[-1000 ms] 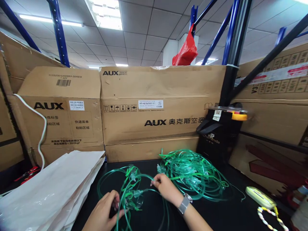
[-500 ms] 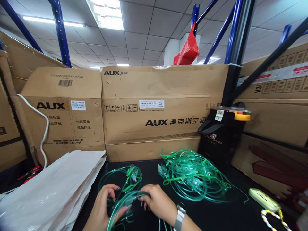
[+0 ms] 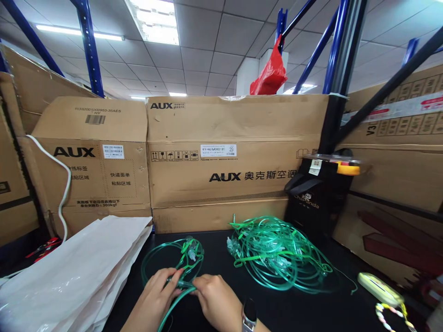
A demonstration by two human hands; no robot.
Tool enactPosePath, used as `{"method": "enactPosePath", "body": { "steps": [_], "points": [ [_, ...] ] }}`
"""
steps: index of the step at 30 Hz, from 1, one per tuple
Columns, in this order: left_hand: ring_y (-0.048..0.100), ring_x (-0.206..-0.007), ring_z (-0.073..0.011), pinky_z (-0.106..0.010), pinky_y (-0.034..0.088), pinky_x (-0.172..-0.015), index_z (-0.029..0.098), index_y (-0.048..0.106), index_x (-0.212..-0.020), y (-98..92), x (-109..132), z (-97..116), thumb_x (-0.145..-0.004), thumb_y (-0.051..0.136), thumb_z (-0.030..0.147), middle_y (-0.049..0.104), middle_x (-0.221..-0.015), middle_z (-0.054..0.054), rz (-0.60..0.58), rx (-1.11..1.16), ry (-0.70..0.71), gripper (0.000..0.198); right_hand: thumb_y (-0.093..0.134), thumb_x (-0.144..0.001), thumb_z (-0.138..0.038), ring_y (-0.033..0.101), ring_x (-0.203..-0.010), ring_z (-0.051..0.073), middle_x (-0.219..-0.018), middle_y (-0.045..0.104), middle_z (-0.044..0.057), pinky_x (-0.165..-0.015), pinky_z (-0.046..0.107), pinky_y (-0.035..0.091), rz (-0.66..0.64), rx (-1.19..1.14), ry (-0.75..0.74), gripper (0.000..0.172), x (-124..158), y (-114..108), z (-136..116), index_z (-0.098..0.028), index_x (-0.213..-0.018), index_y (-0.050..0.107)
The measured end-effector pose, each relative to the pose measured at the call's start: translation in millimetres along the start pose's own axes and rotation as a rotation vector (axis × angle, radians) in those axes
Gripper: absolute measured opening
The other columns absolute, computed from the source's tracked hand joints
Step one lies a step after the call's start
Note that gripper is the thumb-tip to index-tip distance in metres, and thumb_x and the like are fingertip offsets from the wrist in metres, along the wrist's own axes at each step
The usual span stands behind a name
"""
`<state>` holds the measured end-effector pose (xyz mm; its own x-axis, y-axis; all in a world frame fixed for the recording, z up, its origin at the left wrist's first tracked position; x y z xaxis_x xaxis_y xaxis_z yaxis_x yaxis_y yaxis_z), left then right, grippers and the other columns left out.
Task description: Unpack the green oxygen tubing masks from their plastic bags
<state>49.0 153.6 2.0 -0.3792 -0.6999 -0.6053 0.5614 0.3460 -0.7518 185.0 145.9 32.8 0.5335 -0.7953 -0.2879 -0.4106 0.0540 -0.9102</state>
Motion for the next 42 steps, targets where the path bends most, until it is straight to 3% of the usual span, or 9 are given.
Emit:
{"method": "enactPosePath", "body": {
  "steps": [5, 9, 13, 15, 20, 25, 31, 38, 42],
  "points": [
    [0.06, -0.091, -0.0173, -0.026, 0.051, -0.08, 0.025, 0.063, -0.105, -10.6, -10, 3, -0.081, 0.051, 0.016, 0.067, -0.095, -0.003, -0.113, 0.266, -0.098, 0.028, 0.034, -0.081, -0.004, 0.055, -0.061, 0.015, -0.068, 0.059, 0.003, -0.057, 0.022, 0.038, 0.081, 0.178, -0.17, 0.028, 6, -3, -7, -0.016, -0.089, 0.058],
    [0.058, -0.093, -0.017, -0.026, 0.052, -0.078, 0.022, 0.058, -0.112, -20.9, -10, 8, -0.081, 0.045, 0.007, 0.065, -0.098, -0.005, -0.004, 0.171, 0.042, 0.037, 0.036, -0.08, -0.003, 0.056, -0.062, 0.015, -0.069, 0.061, 0.004, -0.057, 0.022, 0.039, 0.156, 0.087, -0.099, 0.027, 5, -2, -8, -0.016, -0.088, 0.059],
    [0.058, -0.089, -0.0217, -0.036, 0.05, -0.075, 0.016, 0.055, -0.112, -20.2, -6, 13, -0.085, 0.038, 0.009, 0.065, -0.095, -0.008, 0.14, -0.106, 0.165, 0.032, 0.039, -0.086, -0.012, 0.057, -0.053, 0.011, -0.055, 0.058, -0.001, -0.055, 0.018, 0.041, 0.178, -0.244, 0.032, 0.027, -1, 1, -5, -0.017, -0.066, 0.057],
    [0.059, -0.085, -0.0222, -0.037, 0.048, -0.073, 0.014, 0.057, -0.105, -21.3, -7, 17, -0.087, 0.034, 0.011, 0.066, -0.091, -0.008, 0.208, -0.177, 0.185, 0.029, 0.037, -0.089, -0.016, 0.055, -0.049, 0.01, -0.05, 0.054, -0.003, -0.054, 0.017, 0.041, 0.176, -0.282, 0.028, 0.032, -2, 1, -4, -0.017, -0.061, 0.054],
    [0.06, -0.076, -0.0167, -0.034, 0.039, -0.072, 0.019, 0.059, -0.095, -30.6, -14, 27, -0.088, 0.031, 0.008, 0.069, -0.085, -0.001, 0.245, -0.212, 0.21, 0.031, 0.039, -0.077, -0.001, 0.056, -0.06, 0.015, -0.069, 0.06, 0.003, -0.053, 0.023, 0.038, 0.179, 0.169, -0.184, 0.024, 4, 0, -11, -0.015, -0.085, 0.057],
    [0.06, -0.077, -0.0175, -0.038, 0.032, -0.078, 0.019, 0.061, -0.091, -32.9, -14, 31, -0.087, 0.032, 0.008, 0.07, -0.083, 0.0, 0.315, -0.254, 0.157, 0.031, 0.046, -0.066, 0.001, 0.054, -0.057, 0.016, -0.07, 0.059, 0.003, -0.049, 0.026, 0.036, 0.111, 0.461, -0.293, 0.028, 5, 6, -16, -0.013, -0.089, 0.053],
    [0.06, -0.072, -0.0158, -0.035, 0.032, -0.074, 0.016, 0.06, -0.091, -29.0, -17, 29, -0.081, 0.034, -0.001, 0.069, -0.082, -0.001, 0.3, -0.23, 0.096, 0.033, 0.042, -0.07, 0.001, 0.052, -0.056, 0.015, -0.07, 0.058, 0.003, -0.05, 0.026, 0.035, 0.309, 0.44, -0.235, 0.031, 8, 0, -20, -0.012, -0.097, 0.051],
    [0.056, -0.079, -0.0172, -0.036, 0.03, -0.082, 0.024, 0.058, -0.095, -32.4, -22, 33, -0.075, 0.043, 0.001, 0.066, -0.083, 0.0, 0.02, -0.038, 0.186, 0.034, 0.039, -0.077, -0.001, 0.046, -0.052, 0.012, -0.064, 0.053, 0.0, -0.047, 0.025, 0.03, 0.214, 0.457, -0.428, 0.024, 6, -19, -9, -0.014, -0.095, 0.05],
    [0.054, -0.078, -0.021, -0.039, 0.031, -0.076, 0.023, 0.06, -0.094, -22.9, -19, 27, -0.08, 0.043, 0.007, 0.062, -0.081, -0.004, 0.091, -0.179, 0.007, 0.027, 0.038, -0.079, -0.002, 0.048, -0.053, 0.013, -0.066, 0.055, 0.002, -0.048, 0.025, 0.033, 0.279, 0.548, -0.45, 0.025, 4, -24, -9, -0.009, -0.1, 0.049]
  ]
}}
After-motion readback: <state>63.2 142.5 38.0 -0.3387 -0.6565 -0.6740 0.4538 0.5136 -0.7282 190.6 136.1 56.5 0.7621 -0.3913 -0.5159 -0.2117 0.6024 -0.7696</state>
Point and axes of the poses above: each hand's wrist, its own x-axis away from the middle knuckle, its own y-axis out of the palm, z = x × y, the point moved 6 cm from there along -x, towards the middle knuckle
